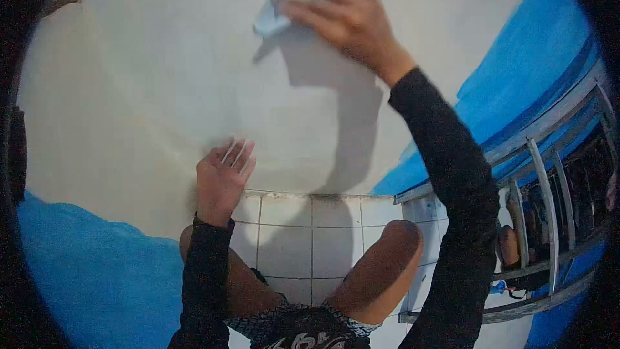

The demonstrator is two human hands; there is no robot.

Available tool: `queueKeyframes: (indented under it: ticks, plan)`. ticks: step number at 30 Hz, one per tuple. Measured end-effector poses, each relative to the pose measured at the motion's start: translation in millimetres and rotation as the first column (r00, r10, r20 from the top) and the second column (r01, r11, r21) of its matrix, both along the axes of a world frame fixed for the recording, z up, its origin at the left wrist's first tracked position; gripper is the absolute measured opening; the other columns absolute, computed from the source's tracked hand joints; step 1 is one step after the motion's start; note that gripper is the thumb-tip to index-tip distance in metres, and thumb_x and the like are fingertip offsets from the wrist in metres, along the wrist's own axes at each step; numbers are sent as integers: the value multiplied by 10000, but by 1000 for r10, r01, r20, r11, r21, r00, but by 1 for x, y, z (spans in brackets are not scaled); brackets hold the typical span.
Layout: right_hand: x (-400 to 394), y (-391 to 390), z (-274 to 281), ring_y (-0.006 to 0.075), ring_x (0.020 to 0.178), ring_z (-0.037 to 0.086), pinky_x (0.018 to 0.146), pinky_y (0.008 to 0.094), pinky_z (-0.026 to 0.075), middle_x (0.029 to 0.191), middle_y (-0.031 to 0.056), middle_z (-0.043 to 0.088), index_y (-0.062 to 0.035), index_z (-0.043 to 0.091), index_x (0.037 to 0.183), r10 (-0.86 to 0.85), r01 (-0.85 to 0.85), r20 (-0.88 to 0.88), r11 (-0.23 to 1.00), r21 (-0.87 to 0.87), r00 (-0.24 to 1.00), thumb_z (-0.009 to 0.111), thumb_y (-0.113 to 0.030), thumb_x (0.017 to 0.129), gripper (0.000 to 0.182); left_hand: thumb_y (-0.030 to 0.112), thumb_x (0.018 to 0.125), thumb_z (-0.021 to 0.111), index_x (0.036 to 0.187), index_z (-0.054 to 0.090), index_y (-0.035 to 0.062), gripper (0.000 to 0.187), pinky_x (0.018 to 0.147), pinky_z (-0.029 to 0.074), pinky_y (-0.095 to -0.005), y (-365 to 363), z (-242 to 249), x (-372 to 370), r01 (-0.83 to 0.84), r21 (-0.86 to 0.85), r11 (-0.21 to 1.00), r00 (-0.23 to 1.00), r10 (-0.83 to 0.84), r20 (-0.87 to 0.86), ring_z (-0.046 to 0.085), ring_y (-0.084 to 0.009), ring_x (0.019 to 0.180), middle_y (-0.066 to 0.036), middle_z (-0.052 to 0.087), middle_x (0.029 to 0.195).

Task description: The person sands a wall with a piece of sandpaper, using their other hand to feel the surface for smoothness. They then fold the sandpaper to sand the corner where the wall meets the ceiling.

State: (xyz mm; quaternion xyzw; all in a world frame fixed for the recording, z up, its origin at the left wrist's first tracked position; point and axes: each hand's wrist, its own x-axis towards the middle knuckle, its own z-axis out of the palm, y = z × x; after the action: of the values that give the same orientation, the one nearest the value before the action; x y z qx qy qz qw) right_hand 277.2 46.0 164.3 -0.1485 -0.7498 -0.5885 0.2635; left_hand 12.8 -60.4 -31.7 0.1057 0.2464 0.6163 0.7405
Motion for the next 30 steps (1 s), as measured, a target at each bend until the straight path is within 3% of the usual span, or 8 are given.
queueKeyframes:
  ticks: [1,8,13,17,20,25,29,30]
  plan:
    - [-14,6,21,210,1314,531,1236,575,130,1182,-62,715,-252,725,1088,133,-138,-114,990,-38,985,718,-195,848,247,154,944,536,1305,458,-24,410,1135,332,-472,1,-2,0,3,-2,1000,1000,-3,4,427,-329,1349,-167,474,1310]
    - [-29,7,63,225,1293,550,1238,572,123,1200,-52,710,-208,727,1084,61,-30,-274,993,118,960,686,-159,877,218,170,962,504,1312,450,-33,409,1141,327,-468,5,-10,-3,24,8,1000,1000,-24,-8,406,-344,1375,-185,465,1349]
    - [-26,-3,-40,161,1358,476,1219,530,209,1356,-52,614,-210,655,1238,-74,49,-221,992,-117,972,624,-155,869,374,181,969,499,1321,444,-35,416,1141,327,-463,1,-8,-7,9,23,1000,1000,-8,-27,410,-342,1377,-187,462,1370]
    - [-46,-25,-165,196,1373,469,1194,549,262,1442,-5,547,-174,612,1321,-53,-95,-229,803,-589,972,574,-152,902,421,168,956,528,1276,464,-12,372,1126,340,-456,-2,-5,-11,-3,12,1000,1000,3,-13,434,-332,1353,-172,483,1341]
    - [-43,-29,-234,196,1379,458,1189,539,289,1460,24,524,-117,616,1305,-60,-21,-110,786,-618,992,579,-159,884,424,155,945,547,1247,472,8,345,1104,360,-448,-6,-2,-10,-16,8,1000,999,16,-28,456,-321,1326,-159,492,1325]
    - [-43,-42,-282,198,1375,440,1225,489,237,1362,104,586,-53,677,1162,-12,147,203,736,-661,979,575,-221,871,351,178,938,565,1257,457,15,373,1085,372,-446,-10,-4,-7,-21,34,999,998,23,-54,480,-308,1288,-145,495,1316]
    - [-49,-56,-286,225,1250,565,1217,476,247,1199,74,680,-67,688,1124,55,65,105,491,-869,993,566,-196,875,306,224,933,589,1332,433,21,475,1069,383,-448,-14,-3,-6,-11,64,998,980,23,-199,487,-290,1272,-142,498,1341]
    - [-52,-61,-276,236,1194,600,1149,452,355,1141,69,698,-85,697,1104,44,-31,-13,435,-900,999,572,-178,887,267,245,933,600,1350,441,27,497,1062,387,-445,-13,-1,-4,8,90,996,966,15,-258,490,-284,1269,-139,504,1354]
